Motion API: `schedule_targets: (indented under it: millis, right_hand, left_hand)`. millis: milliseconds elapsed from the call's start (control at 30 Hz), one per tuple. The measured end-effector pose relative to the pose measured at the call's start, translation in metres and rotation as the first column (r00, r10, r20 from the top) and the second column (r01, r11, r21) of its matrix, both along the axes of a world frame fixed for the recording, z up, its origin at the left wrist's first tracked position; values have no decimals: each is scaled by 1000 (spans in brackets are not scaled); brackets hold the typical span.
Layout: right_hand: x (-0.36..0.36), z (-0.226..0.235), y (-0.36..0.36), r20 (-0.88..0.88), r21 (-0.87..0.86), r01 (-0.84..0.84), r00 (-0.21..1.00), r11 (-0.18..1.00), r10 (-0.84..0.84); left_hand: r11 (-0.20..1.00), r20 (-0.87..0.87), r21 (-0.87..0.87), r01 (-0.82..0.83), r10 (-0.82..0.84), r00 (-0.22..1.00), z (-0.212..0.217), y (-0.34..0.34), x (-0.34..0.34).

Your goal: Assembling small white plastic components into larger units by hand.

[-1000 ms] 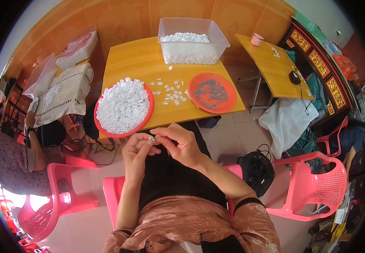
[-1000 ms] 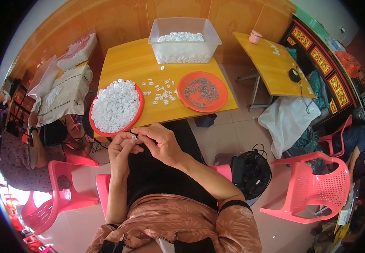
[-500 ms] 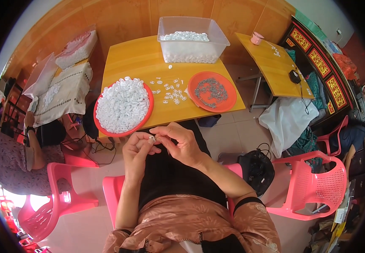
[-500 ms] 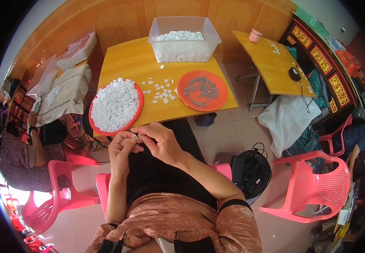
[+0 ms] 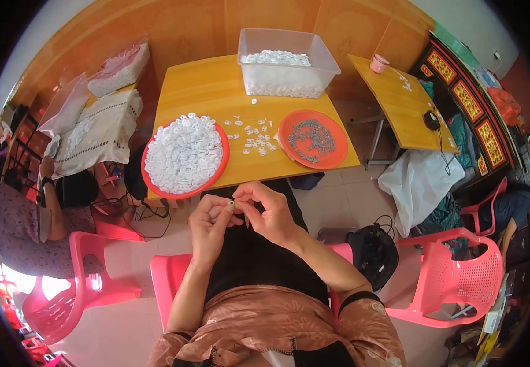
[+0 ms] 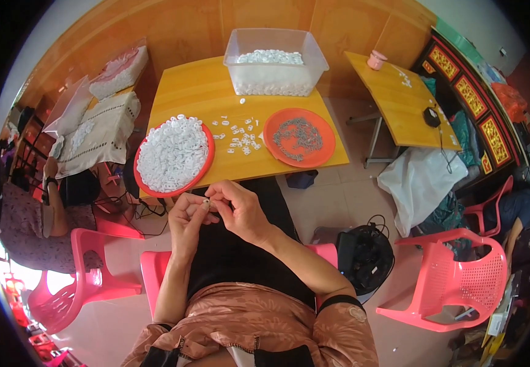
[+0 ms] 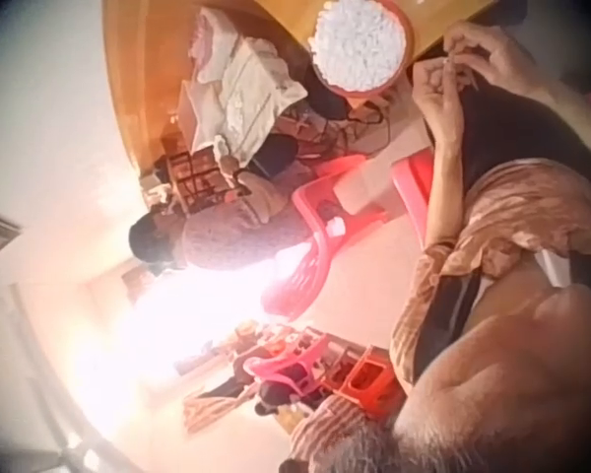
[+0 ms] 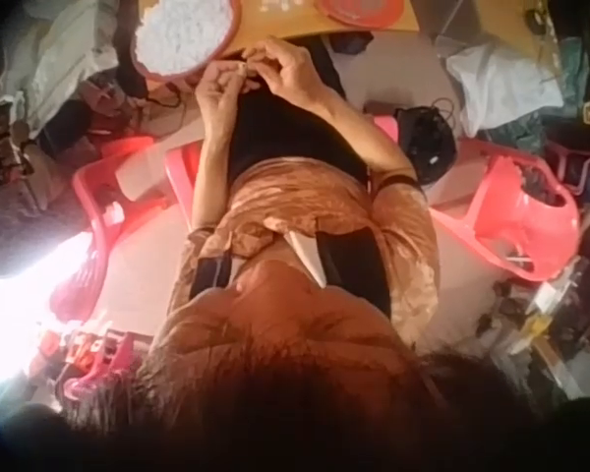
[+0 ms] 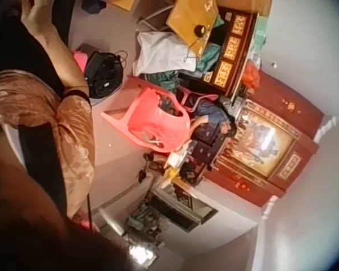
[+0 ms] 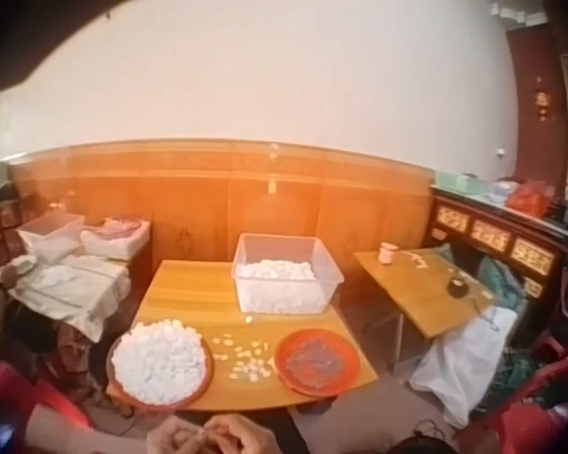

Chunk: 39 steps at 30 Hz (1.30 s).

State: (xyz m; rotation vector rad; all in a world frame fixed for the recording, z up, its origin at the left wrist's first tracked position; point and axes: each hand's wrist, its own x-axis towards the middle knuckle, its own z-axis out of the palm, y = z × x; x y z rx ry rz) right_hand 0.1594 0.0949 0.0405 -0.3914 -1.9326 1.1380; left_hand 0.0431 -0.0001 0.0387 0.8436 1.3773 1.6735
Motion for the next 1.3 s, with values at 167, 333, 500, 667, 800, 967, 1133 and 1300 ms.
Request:
schedule_targets:
  millis: [167, 333, 500, 667, 800, 967, 1133, 1300]
  right_hand:
    - [0, 6, -1, 23, -84, -24, 999, 996, 26]
    - [-5, 15, 5, 123, -168, -51, 990, 985, 73]
    - [-37, 4, 50, 224, -170, -21, 973, 985, 60]
    - [-87, -17, 99, 398, 306, 42, 902, 951, -168]
    - [-119, -27, 107, 418, 442, -16, 888, 897, -190]
    - [-143, -41, 115, 630, 610, -104, 664, 786, -401]
    - [-136, -38, 117, 563, 423, -43, 795, 905, -226]
    - [-90, -13, 87, 320, -274, -75, 933, 959, 165]
  left_hand:
    - [1000, -26, -7, 4, -5, 1000, -9, -1, -7]
    - [1000, 91, -6, 12, -12, 996, -5, -3, -15]
    - [1000, 172, -18, -21, 24, 985, -2, -3, -22]
    - [1000, 189, -12, -5, 7, 982, -3, -1, -16]
    - [999, 221, 1, 47, -46, 974, -5, -1, -16]
    - [998, 240, 13, 58, -59, 969, -4, -1, -16]
    - [1000, 237, 10, 16, -18, 971, -6, -3, -20]
    - [997, 265, 27, -71, 61, 962, -4, -4, -28]
